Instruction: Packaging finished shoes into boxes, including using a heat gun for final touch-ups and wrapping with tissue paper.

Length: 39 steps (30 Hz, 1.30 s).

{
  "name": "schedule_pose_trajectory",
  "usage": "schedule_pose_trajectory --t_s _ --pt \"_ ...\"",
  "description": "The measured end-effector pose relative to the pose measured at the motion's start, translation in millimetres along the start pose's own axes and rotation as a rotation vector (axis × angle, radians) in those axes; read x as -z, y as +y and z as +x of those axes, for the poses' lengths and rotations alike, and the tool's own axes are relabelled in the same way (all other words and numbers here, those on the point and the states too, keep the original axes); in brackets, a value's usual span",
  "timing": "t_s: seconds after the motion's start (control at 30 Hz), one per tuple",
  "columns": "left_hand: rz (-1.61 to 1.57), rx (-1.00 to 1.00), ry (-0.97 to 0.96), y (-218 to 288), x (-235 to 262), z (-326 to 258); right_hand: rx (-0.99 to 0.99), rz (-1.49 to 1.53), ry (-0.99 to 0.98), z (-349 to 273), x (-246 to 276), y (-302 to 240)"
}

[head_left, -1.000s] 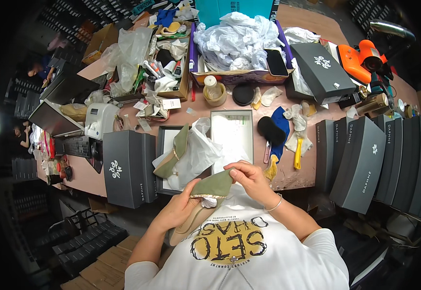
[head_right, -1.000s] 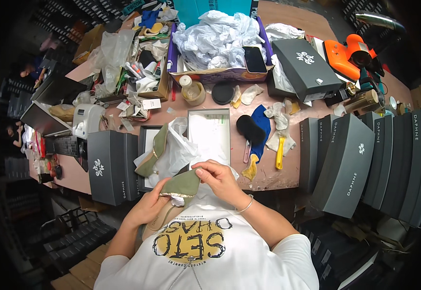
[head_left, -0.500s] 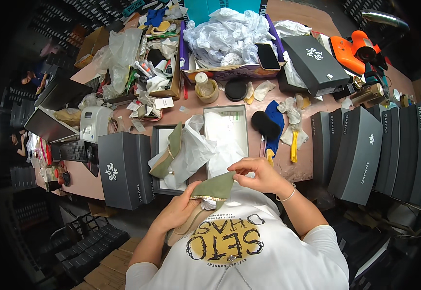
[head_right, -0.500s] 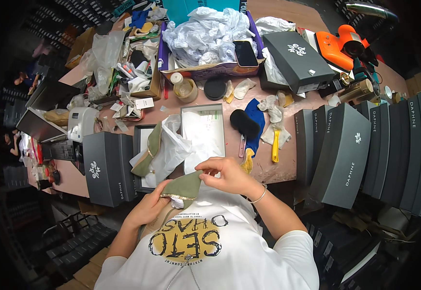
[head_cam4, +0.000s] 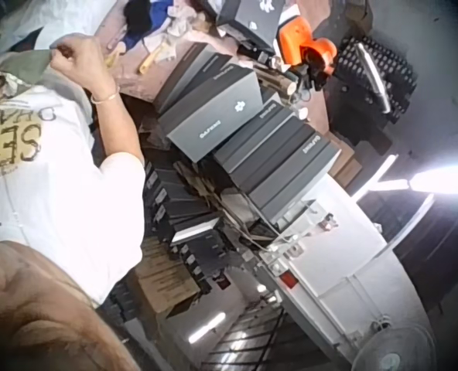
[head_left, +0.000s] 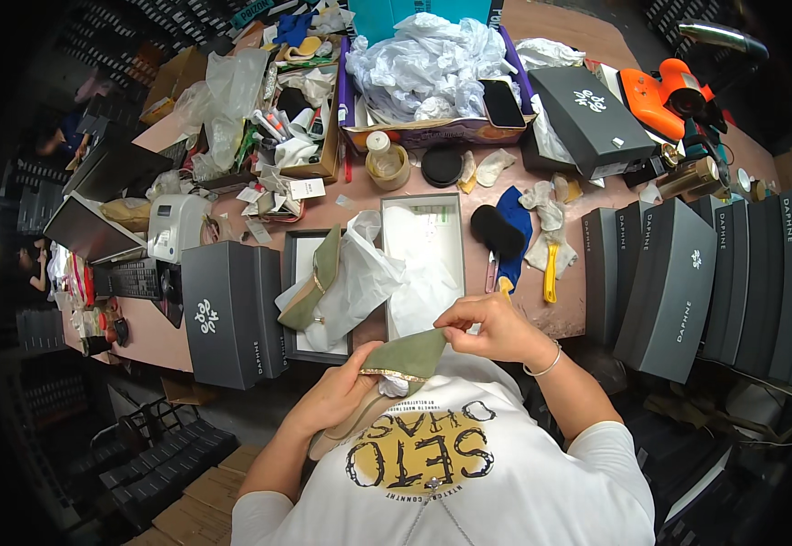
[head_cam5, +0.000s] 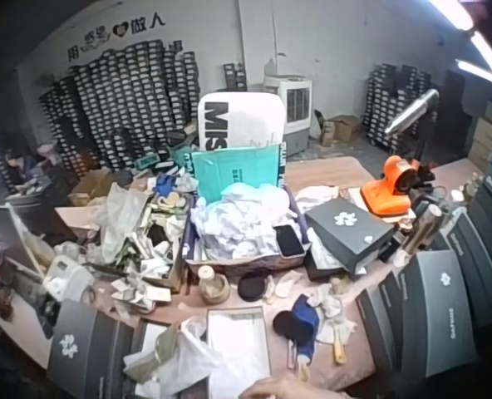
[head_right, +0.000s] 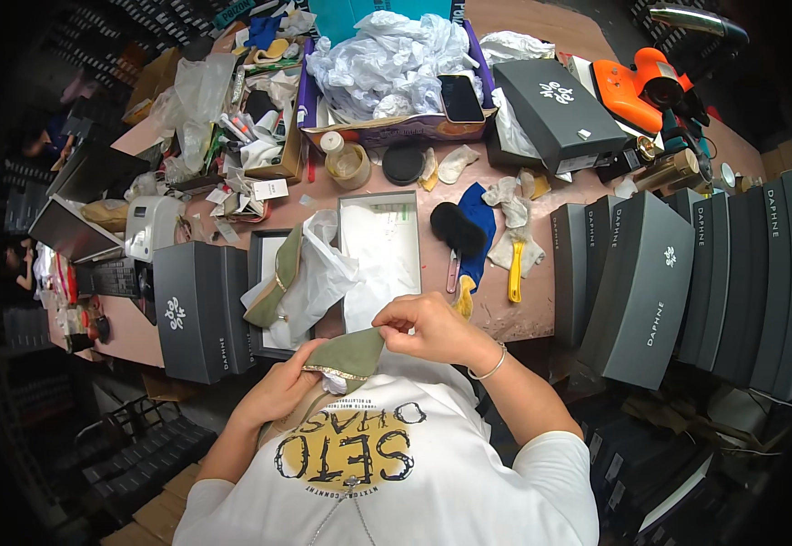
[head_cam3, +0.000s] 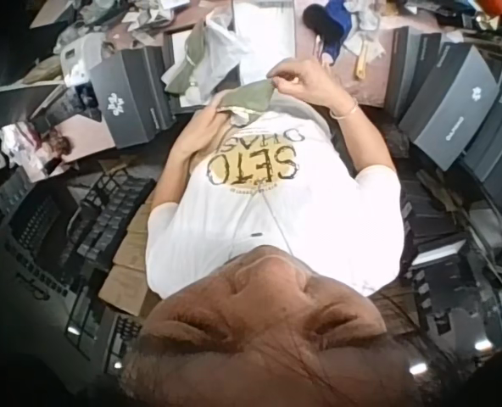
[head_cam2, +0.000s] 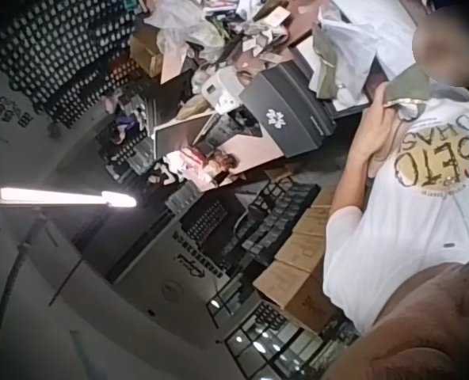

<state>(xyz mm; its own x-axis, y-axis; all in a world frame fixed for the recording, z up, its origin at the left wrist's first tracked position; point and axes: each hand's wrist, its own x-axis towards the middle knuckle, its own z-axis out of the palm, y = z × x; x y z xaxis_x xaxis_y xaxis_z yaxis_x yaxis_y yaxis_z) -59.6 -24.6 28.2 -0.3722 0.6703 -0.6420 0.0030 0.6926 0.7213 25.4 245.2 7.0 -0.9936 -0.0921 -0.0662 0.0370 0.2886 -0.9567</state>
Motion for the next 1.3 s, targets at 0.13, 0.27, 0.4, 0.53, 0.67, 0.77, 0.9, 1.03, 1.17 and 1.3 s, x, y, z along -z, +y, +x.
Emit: schedule_pose_trajectory --t_s 0.13,0.27,0.4,0.53,0.67,0.77,0.9,1.03,1.17,1.3 --pt "0.001 0.011 -0.008 3 -1 -1 -0.025 0.072 -0.016 -3 1 4" --pt "-0.002 0.006 -0.008 3 -2 -1 -0.008 0.122 0.01 -6 0 -1" --pt "0.013 0.019 -0.008 2 -3 -1 0.013 -0.034 0.027 -7 -1 -2" --pt "0.007 0.02 -0.014 1 -3 -1 0.017 0.057 0.046 -10 -4 7" --pt "-0.005 0.033 -0.025 -2 -4 1 0.056 -0.039 0.025 -9 -1 0" --pt "-0.011 0.04 -0.03 0 -4 1 0.027 0.002 -0.003 -7 0 6" --pt "-0.029 0.026 -0.023 0 -4 3 0.032 0.075 -0.003 -7 0 2" --pt "-0.044 -0.009 0.005 -4 -2 5 -0.059 0.14 0.01 0 -1 8" --pt "-0.135 -0.139 0.093 -23 16 19 -0.242 0.489 0.091 8 -5 30" --pt "-0.34 -0.265 0.292 -39 33 51 -0.227 0.571 0.204 31 -21 30"
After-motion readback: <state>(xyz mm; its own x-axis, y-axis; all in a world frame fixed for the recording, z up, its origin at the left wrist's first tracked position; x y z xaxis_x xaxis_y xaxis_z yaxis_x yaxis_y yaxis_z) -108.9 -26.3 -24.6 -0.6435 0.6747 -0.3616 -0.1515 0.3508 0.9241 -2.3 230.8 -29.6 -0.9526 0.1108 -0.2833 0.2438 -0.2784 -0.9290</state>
